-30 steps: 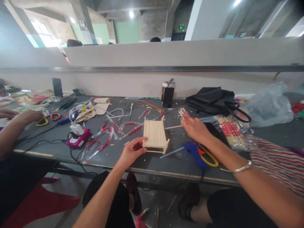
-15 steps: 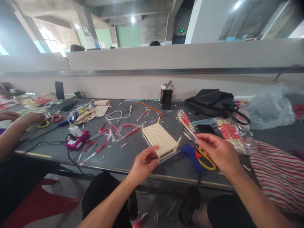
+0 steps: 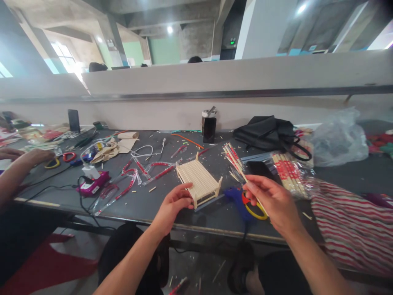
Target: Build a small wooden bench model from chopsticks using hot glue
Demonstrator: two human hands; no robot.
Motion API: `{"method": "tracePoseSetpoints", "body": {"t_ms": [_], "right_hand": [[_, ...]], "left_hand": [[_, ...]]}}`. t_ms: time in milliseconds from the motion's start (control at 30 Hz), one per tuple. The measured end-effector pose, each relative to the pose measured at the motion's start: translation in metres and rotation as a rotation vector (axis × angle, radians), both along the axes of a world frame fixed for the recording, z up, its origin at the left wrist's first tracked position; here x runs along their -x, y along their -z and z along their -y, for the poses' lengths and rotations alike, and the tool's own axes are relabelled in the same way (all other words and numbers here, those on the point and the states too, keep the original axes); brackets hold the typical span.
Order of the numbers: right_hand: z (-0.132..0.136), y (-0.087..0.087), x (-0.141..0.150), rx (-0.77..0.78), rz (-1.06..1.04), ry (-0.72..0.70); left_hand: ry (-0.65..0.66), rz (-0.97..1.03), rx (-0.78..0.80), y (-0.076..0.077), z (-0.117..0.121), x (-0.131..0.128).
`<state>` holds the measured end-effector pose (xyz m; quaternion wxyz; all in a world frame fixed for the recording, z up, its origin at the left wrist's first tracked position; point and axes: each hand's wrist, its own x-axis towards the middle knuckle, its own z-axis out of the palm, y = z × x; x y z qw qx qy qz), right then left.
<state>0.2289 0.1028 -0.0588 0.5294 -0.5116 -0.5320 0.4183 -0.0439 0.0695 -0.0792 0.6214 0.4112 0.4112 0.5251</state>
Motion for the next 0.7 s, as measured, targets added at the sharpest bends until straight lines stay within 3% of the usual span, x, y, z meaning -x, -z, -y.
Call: {"method": "tracePoseSetpoints", "body": {"t_ms": [233,433,700], "right_hand": [[0.006,-0.002,0.006,0.045,0.032,-0.085],[0.008,-0.003,0.012,0.016,0.217,-0.134],[0.007,-0.002,0.018,-0.05,0.369,-0.118]], "left_hand": [[-0.121,-0.108,0.039,-0.005,-0.014,0.031],[-0.05,-0.111,0.085,-0.016,-0.029,0.067],[0.029,-0.099,0.111,-0.014,-0.04,0.085]]}}
